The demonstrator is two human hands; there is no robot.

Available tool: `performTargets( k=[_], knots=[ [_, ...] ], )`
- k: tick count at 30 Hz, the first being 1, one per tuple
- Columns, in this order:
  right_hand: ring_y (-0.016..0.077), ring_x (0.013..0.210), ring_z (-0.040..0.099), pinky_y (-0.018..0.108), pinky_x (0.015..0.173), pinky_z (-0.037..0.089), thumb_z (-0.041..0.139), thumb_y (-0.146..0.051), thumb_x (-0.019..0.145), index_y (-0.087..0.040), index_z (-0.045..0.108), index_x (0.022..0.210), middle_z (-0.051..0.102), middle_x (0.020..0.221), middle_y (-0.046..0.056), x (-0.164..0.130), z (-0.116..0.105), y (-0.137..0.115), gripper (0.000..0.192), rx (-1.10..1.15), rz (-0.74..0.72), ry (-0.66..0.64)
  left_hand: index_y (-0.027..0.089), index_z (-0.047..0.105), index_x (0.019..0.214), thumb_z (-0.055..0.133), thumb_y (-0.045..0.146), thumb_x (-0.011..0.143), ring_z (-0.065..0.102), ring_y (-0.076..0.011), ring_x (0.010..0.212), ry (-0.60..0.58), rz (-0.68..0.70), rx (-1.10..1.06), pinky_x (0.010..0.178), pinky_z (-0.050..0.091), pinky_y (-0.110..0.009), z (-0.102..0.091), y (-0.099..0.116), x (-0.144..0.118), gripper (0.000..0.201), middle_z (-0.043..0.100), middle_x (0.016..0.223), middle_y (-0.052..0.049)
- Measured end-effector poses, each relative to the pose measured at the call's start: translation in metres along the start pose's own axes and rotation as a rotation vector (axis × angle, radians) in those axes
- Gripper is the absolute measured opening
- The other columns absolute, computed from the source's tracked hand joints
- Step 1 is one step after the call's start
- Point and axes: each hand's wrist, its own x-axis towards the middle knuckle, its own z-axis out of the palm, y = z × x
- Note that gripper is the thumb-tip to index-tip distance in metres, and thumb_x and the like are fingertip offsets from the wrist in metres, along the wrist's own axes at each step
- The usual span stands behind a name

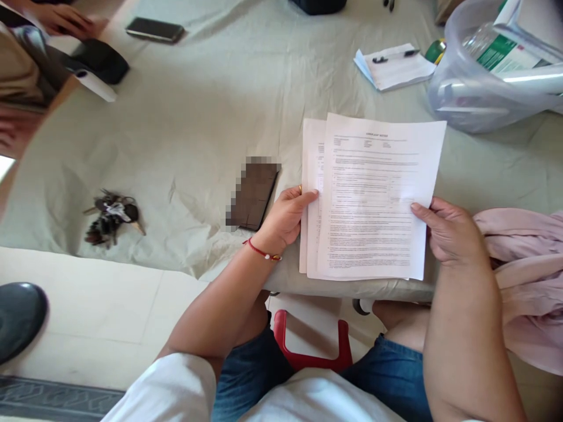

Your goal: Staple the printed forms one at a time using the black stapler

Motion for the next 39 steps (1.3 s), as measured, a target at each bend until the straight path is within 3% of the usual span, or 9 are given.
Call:
performTargets(
  k=[9, 13, 16, 21, 26, 29, 31, 36, 39],
  knots=[
    [0.0245, 0.082, 0.079, 0.054, 0.108, 0.065, 0.110, -0.039, 0.040, -0.026, 0.090, 0.087, 0.089, 0.095, 0.000, 0.012, -0.012, -0.005, 0.053, 0.118, -0.146, 0.287, 0.019, 0.084, 0.095, 0.097, 0.040, 0.077, 0.083, -0.0300, 0.099, 0.095, 0.074, 0.037, 0.093, 0.067, -0.045, 0.003, -0.002, -0.001, 0.031, 0.088, 0.104, -0.011],
    [0.0316, 0.093, 0.083, 0.057, 0.105, 0.067, 0.111, -0.039, 0.039, -0.025, 0.090, 0.094, 0.090, 0.107, 0.005, 0.008, -0.015, -0.012, 0.060, 0.120, -0.094, 0.217, 0.019, 0.083, 0.094, 0.101, 0.046, 0.074, 0.083, -0.0309, 0.099, 0.093, 0.123, 0.044, 0.092, 0.067, -0.045, 0.004, -0.004, -0.001, 0.038, 0.088, 0.100, -0.010],
    [0.0355, 0.104, 0.083, 0.058, 0.113, 0.062, 0.113, -0.043, 0.039, -0.024, 0.089, 0.100, 0.089, 0.113, 0.008, 0.002, -0.009, -0.012, 0.068, 0.074, 0.008, 0.118, 0.021, 0.083, 0.093, 0.103, 0.046, 0.071, 0.083, -0.0314, 0.100, 0.086, 0.136, 0.033, 0.093, 0.068, -0.046, 0.005, -0.005, 0.000, 0.040, 0.088, 0.102, -0.010],
    [0.0316, 0.109, 0.082, 0.053, 0.118, 0.059, 0.112, -0.041, 0.051, -0.024, 0.088, 0.107, 0.089, 0.117, 0.006, -0.004, 0.004, -0.008, 0.063, 0.026, 0.050, -0.010, 0.022, 0.080, 0.094, 0.099, 0.046, 0.074, 0.081, -0.0320, 0.101, 0.075, 0.130, 0.035, 0.091, 0.065, -0.046, 0.007, -0.007, 0.000, 0.037, 0.087, 0.099, -0.009],
    [0.0287, 0.097, 0.080, 0.049, 0.104, 0.063, 0.110, -0.037, 0.049, -0.024, 0.086, 0.101, 0.089, 0.109, 0.005, 0.001, 0.002, -0.002, 0.059, -0.007, 0.029, 0.033, 0.024, 0.073, 0.098, 0.085, 0.033, 0.078, 0.074, -0.0210, 0.080, 0.141, 0.173, 0.030, 0.077, 0.058, -0.035, 0.006, -0.006, 0.002, 0.025, 0.077, 0.084, -0.001],
    [0.0270, 0.096, 0.079, 0.047, 0.103, 0.062, 0.108, -0.034, 0.049, -0.024, 0.085, 0.102, 0.089, 0.107, 0.003, 0.007, -0.003, 0.002, 0.058, -0.025, -0.001, 0.096, 0.031, 0.069, 0.123, 0.085, 0.028, 0.076, 0.068, -0.0174, 0.074, 0.211, 0.253, 0.068, 0.074, 0.054, -0.032, 0.005, -0.005, 0.001, 0.050, 0.072, 0.083, 0.004],
    [0.0265, 0.096, 0.078, 0.047, 0.104, 0.061, 0.107, -0.032, 0.049, -0.024, 0.084, 0.103, 0.088, 0.106, 0.003, 0.009, -0.005, 0.004, 0.059, -0.024, -0.037, 0.136, 0.034, 0.068, 0.128, 0.085, 0.026, 0.075, 0.065, -0.0159, 0.071, 0.233, 0.293, 0.118, 0.072, 0.051, -0.031, 0.005, -0.005, 0.000, 0.057, 0.071, 0.086, 0.004],
    [0.0270, 0.099, 0.079, 0.044, 0.101, 0.063, 0.103, -0.028, 0.053, -0.022, 0.084, 0.101, 0.088, 0.109, 0.005, 0.009, -0.003, 0.003, 0.052, 0.032, -0.160, 0.173, 0.024, 0.079, 0.081, 0.078, 0.026, 0.078, 0.060, -0.0161, 0.071, 0.166, 0.257, 0.215, 0.069, 0.047, -0.030, 0.009, -0.007, 0.000, 0.004, 0.071, 0.077, 0.000],
    [0.0262, 0.099, 0.079, 0.043, 0.101, 0.063, 0.102, -0.025, 0.053, -0.023, 0.085, 0.101, 0.088, 0.109, 0.003, 0.007, -0.001, 0.001, 0.051, 0.057, -0.190, 0.165, 0.023, 0.083, 0.083, 0.078, 0.036, 0.083, 0.068, -0.0207, 0.085, 0.095, 0.201, 0.167, 0.080, 0.053, -0.033, 0.013, -0.006, -0.002, 0.014, 0.078, 0.085, -0.002]
  ],
)
